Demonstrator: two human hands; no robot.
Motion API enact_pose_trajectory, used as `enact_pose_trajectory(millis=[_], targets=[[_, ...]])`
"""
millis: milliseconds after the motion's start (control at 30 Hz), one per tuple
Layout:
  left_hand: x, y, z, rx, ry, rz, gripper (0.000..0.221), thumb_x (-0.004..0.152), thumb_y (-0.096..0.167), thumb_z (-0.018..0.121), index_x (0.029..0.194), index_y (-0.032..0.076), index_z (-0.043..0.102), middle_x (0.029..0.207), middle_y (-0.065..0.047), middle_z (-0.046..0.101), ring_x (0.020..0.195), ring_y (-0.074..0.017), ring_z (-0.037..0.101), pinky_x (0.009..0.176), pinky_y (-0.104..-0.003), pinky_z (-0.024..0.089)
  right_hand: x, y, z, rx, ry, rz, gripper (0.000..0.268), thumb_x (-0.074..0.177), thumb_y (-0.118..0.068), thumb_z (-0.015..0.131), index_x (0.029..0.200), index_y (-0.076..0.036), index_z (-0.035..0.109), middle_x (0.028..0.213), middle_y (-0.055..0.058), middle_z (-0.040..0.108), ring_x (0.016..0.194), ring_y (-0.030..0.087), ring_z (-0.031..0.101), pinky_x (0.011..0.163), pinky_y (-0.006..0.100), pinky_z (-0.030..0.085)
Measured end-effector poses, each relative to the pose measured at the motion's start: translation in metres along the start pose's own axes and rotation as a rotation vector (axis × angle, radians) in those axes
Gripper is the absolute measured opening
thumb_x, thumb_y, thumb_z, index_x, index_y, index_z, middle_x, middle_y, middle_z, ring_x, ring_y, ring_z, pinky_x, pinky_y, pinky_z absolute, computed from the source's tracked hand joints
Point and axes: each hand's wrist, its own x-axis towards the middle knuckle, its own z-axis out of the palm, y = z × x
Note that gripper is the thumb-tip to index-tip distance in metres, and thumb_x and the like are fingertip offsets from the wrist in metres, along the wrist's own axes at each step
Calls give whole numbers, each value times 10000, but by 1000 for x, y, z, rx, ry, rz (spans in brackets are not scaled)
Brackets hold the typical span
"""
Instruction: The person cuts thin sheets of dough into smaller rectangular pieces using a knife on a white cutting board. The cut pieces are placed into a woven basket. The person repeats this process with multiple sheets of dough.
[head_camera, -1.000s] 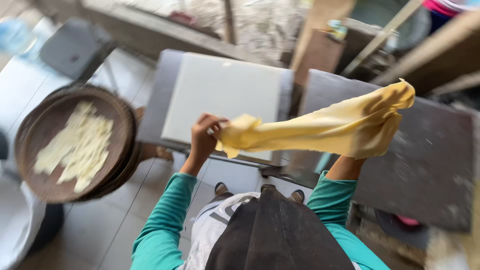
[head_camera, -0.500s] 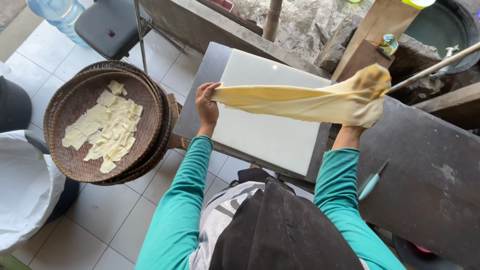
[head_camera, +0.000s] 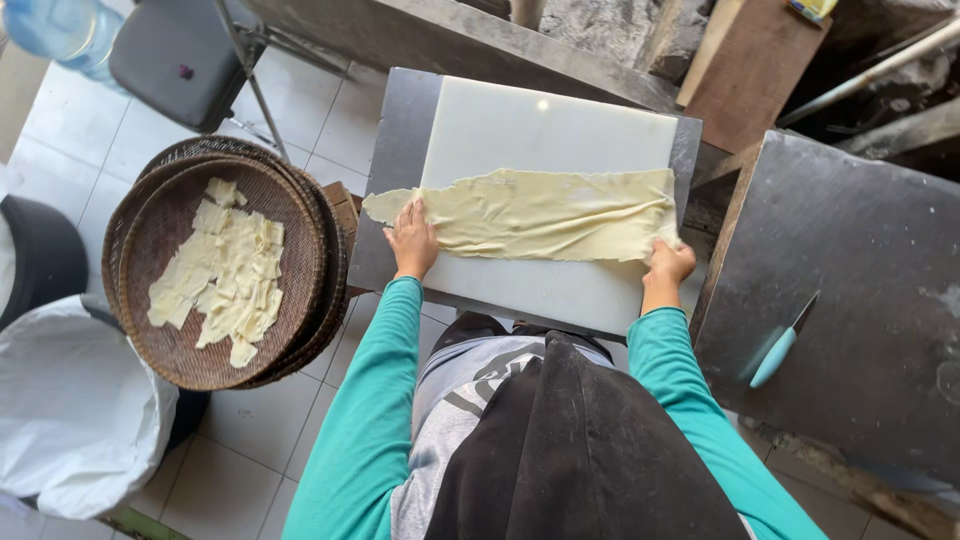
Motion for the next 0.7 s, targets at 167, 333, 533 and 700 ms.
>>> enact_pose_trajectory(millis=[167, 333, 533, 700], targets=[[32, 16, 13, 54, -78, 30, 836, 910, 357, 690, 1600, 160, 263, 1661, -165, 238, 1508, -384, 246, 1141, -754, 143, -65, -37, -29, -668, 172, -745, 359, 920, -9, 675, 1263, -12, 569, 1244, 221, 571, 1165, 397, 580, 971, 488, 464], [39, 12, 6, 40, -103, 51, 840, 892, 362, 700, 1596, 162, 289, 1655, -170, 245, 1510, -368, 253, 1147, -736, 162, -75, -59, -130, -994, 783, -785, 498, 888, -152, 718, 1327, 2, 541, 1238, 228, 510, 1150, 414, 513, 897, 532, 356], [42, -9, -26, 15, -24, 163, 717, 963, 318, 681, 1575, 146, 350, 1609, -139, 333, 1504, -338, 297, 1195, -706, 181, -50, -28, -165, -1149, 665, -206, 224, 1084, -114, 613, 1255, 13, 543, 1299, 257, 517, 1200, 443, 538, 956, 526, 470], [59, 36, -41, -70, 11, 508, 703, 946, 209, 691, 1568, 187, 362, 1602, -138, 354, 1505, -312, 306, 1206, -666, 203, -97, -36, -89, -806, 400, -412, 287, 985, -40, 588, 1258, 26, 528, 1160, 277, 609, 991, 458, 653, 817, 529, 537]])
